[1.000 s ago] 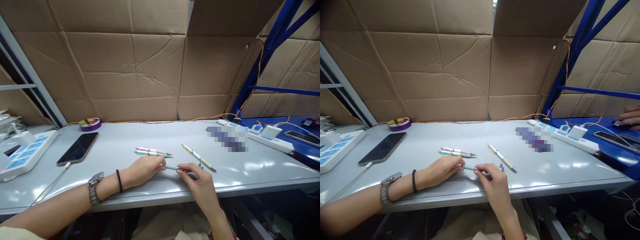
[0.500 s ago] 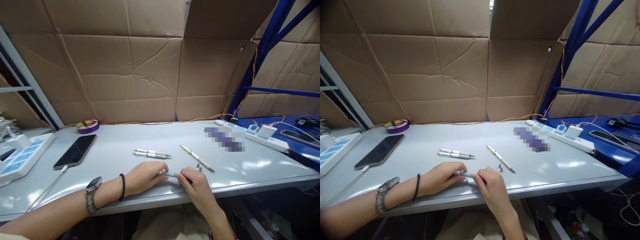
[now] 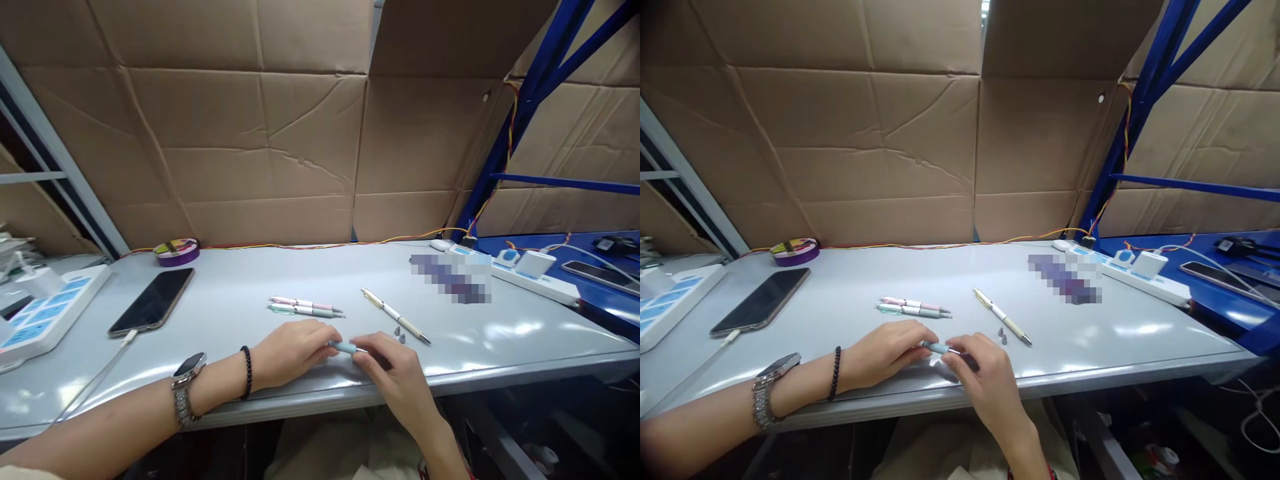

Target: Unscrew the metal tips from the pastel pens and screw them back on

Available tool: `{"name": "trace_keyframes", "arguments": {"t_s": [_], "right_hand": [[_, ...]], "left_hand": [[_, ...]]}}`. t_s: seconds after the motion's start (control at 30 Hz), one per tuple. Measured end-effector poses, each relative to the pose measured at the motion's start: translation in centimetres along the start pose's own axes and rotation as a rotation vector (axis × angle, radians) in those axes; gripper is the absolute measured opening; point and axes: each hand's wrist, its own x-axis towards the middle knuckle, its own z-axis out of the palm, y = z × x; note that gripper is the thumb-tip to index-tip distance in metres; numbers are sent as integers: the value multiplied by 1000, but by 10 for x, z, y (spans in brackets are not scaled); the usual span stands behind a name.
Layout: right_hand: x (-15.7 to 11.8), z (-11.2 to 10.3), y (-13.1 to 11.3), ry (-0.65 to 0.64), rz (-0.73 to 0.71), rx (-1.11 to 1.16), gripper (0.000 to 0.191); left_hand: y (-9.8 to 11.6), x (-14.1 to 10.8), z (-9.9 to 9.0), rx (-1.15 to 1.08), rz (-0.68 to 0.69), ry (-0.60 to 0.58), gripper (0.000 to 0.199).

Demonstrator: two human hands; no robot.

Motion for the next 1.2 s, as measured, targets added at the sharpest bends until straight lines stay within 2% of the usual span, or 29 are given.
{"name": "trace_keyframes", "arguments": {"t_s": [0.2,0.33,0.4,0.47,0.57,0.7,0.8,0.93,1.07,1.2], "right_hand": [[0,0,1,9,58,94,16],[0,1,-8,2,82,137,14],[0,0,-15,-76,102,246,19],[0,-2,-21,-129,151,338,15],[2,-4,-22,-122,233,468,16],[4,-3,-13,-52,266,620,22],[4,-1,-5,-32,266,630,25],[4,0,-3,-133,273,655,24],[5,-1,-6,-103,293,671,24],[5,-2,-6,-141,295,686,25]], "left_hand": [[-2,1,-1,-20,-31,-21,22],[0,-2,-1,-77,-38,-17,21],[2,-4,-1,-112,34,-10,21],[4,-6,-1,-117,160,-18,22],[7,-6,0,-56,345,-40,32],[10,-2,4,-17,499,-27,63],[10,0,8,56,548,29,67],[8,0,11,159,610,108,66],[8,2,6,188,627,72,72],[10,2,4,241,633,70,70]]}}
